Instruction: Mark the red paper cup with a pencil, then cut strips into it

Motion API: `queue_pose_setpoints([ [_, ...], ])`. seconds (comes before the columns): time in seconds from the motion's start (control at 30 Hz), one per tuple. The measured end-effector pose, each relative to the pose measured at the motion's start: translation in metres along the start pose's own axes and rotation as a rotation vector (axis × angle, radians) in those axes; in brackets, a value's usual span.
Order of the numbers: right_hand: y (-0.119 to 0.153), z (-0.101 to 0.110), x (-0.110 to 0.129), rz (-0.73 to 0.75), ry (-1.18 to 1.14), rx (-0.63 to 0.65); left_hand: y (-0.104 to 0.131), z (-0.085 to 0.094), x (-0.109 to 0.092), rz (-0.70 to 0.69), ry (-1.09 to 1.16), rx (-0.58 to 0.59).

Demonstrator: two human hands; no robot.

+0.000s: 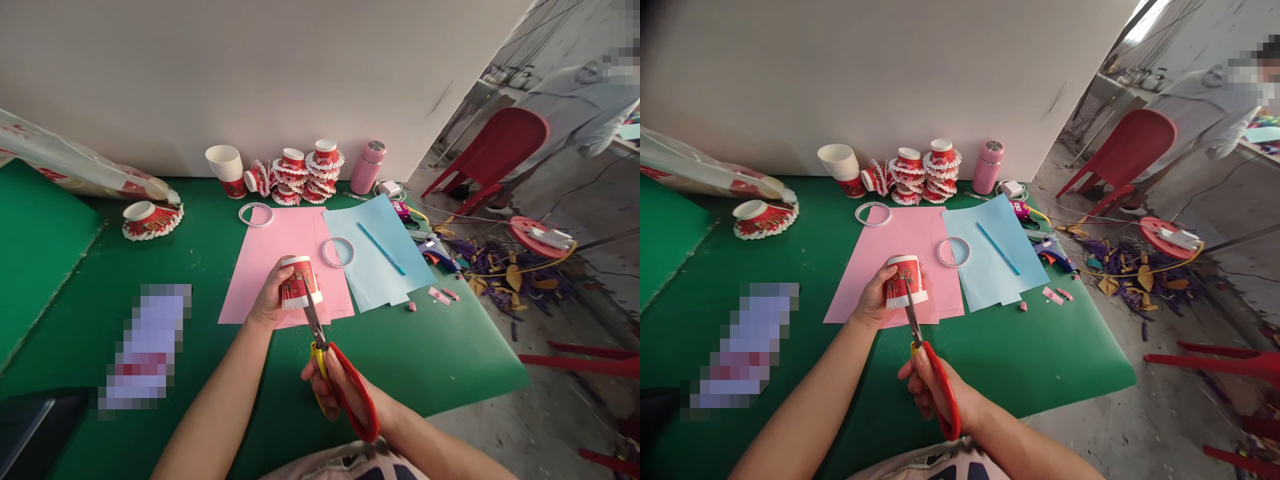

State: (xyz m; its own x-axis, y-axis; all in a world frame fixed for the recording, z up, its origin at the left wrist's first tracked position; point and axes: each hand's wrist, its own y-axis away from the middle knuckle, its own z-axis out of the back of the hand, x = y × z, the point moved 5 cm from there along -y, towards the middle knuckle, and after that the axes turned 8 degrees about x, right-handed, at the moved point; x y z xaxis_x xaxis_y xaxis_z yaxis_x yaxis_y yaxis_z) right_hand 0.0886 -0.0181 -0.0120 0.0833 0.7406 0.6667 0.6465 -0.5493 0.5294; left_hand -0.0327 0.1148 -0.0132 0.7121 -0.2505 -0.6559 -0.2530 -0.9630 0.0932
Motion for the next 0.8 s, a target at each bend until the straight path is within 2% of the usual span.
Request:
queue_pose_setpoints([
  [0.57, -0.0012, -0.0038, 0.0012, -0.009, -0.006, -0.043, -0.0014, 0.0011, 0.0011, -0.008, -0.033, 0.028],
  [0.8, -0.0043, -0.0048, 0.0006, 0.02, -0.005, -0.051, -0.0025, 0.0068, 0.0049, 0.048, 0.086, -0.049],
])
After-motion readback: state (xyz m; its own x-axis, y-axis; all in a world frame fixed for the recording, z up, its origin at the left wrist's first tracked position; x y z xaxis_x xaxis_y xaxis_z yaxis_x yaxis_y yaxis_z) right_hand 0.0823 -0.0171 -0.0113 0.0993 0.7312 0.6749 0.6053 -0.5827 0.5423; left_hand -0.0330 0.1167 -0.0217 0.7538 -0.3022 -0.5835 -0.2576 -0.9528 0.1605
